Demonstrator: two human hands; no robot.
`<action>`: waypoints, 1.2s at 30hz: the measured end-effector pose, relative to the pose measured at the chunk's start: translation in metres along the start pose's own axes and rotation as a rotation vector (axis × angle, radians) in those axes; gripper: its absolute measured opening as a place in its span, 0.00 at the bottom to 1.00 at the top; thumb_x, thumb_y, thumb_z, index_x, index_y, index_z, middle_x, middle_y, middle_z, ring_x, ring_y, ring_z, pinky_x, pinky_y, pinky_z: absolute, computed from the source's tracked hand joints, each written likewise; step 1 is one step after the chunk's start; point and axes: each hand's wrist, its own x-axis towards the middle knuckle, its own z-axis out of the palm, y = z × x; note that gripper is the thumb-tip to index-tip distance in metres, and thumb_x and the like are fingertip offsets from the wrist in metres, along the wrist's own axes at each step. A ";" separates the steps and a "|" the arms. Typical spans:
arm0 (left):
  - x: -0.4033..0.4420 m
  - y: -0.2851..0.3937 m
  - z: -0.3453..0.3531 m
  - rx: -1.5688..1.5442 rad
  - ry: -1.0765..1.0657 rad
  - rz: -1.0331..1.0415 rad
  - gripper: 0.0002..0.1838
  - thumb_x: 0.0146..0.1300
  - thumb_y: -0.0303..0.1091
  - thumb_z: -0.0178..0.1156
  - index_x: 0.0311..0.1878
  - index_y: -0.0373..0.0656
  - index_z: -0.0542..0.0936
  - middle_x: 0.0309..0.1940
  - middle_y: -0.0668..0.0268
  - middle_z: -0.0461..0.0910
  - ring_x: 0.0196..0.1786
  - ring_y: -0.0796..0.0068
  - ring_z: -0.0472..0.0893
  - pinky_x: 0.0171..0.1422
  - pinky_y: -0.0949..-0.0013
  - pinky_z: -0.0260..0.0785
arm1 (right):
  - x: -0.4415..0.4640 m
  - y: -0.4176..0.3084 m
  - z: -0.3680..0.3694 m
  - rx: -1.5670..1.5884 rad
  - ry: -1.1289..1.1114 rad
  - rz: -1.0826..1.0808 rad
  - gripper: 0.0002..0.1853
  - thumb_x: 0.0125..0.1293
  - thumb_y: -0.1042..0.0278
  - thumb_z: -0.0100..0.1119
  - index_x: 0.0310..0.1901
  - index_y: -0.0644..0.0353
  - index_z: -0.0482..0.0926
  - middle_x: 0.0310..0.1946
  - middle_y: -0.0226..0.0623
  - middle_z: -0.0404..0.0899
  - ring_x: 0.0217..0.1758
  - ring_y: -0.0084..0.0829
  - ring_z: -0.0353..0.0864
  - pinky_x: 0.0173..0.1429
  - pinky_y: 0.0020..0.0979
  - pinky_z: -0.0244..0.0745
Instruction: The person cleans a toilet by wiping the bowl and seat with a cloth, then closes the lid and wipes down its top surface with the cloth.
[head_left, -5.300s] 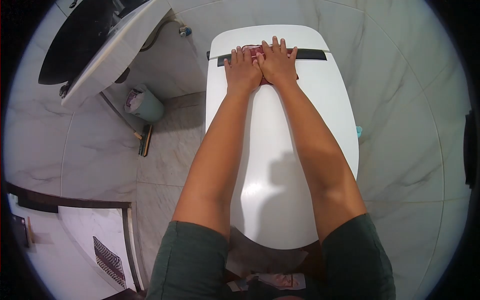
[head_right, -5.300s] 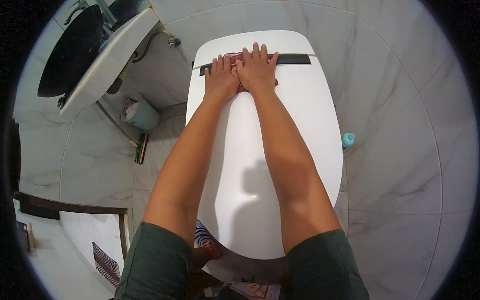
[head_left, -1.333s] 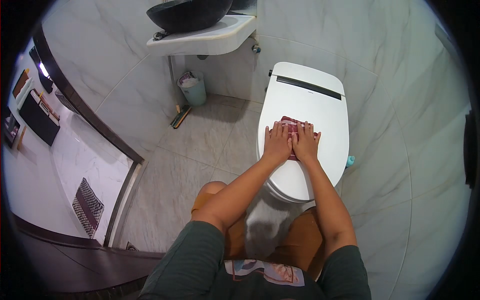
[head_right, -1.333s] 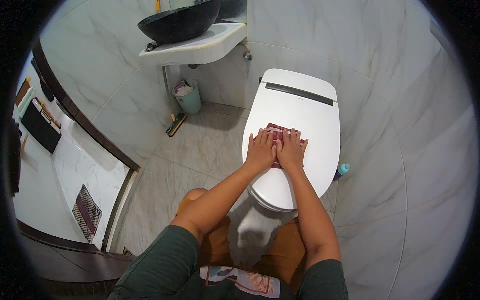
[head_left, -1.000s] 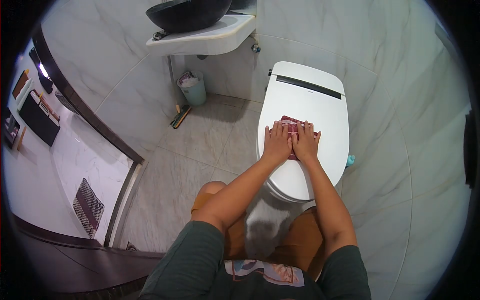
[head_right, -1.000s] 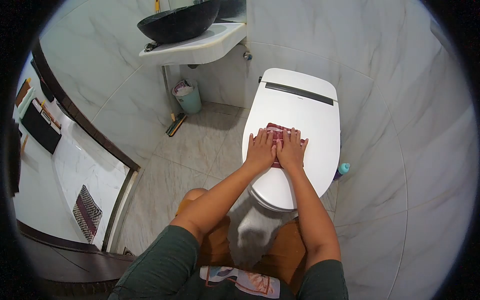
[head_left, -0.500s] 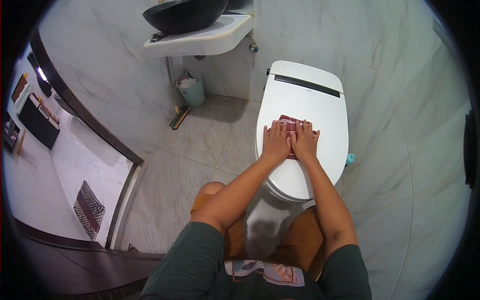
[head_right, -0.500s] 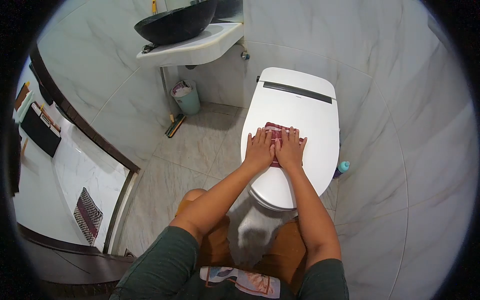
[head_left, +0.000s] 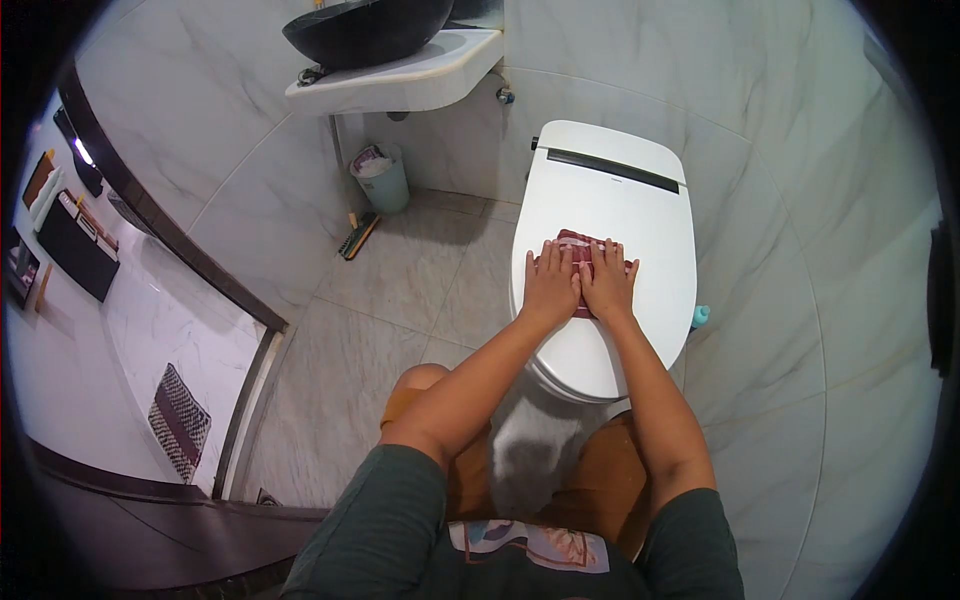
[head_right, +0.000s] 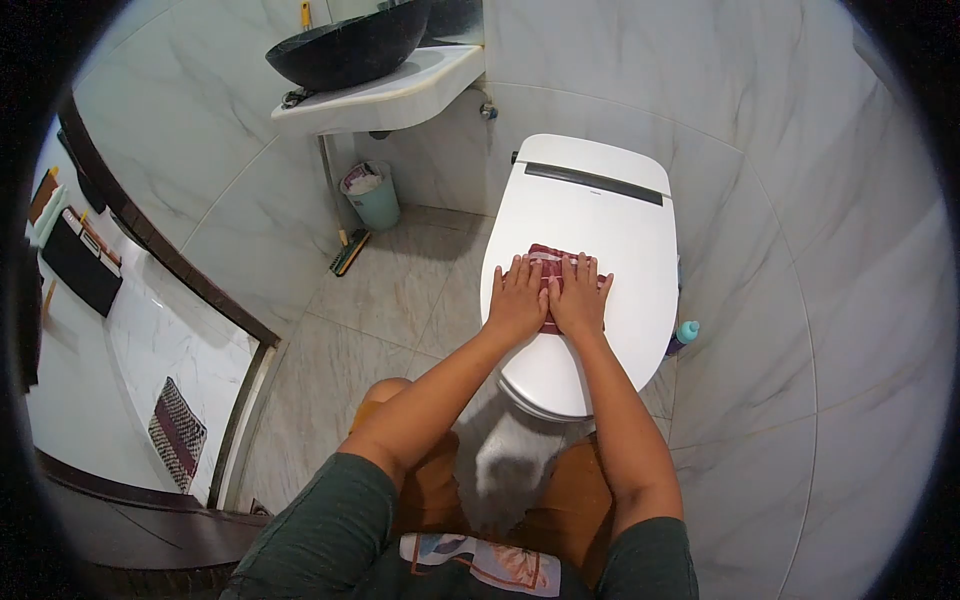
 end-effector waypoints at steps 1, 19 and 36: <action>0.000 0.000 0.001 -0.004 0.005 0.000 0.29 0.66 0.44 0.41 0.66 0.36 0.62 0.68 0.51 0.58 0.73 0.57 0.52 0.74 0.46 0.39 | 0.000 0.000 0.000 -0.003 -0.004 0.001 0.29 0.68 0.51 0.38 0.67 0.57 0.61 0.70 0.48 0.53 0.75 0.46 0.45 0.72 0.58 0.32; 0.000 -0.009 -0.007 -0.048 -0.037 0.006 0.28 0.66 0.41 0.42 0.66 0.36 0.61 0.68 0.50 0.58 0.72 0.55 0.54 0.73 0.44 0.40 | -0.005 -0.011 -0.009 0.079 0.123 -0.301 0.22 0.63 0.65 0.48 0.59 0.57 0.70 0.65 0.46 0.62 0.72 0.46 0.53 0.73 0.57 0.35; -0.023 -0.021 -0.054 -0.231 -0.257 -0.034 0.32 0.66 0.42 0.48 0.69 0.37 0.55 0.71 0.50 0.48 0.74 0.54 0.47 0.73 0.42 0.38 | -0.001 0.123 -0.049 -0.147 0.236 0.112 0.29 0.65 0.41 0.47 0.61 0.50 0.69 0.63 0.40 0.66 0.64 0.44 0.65 0.65 0.47 0.58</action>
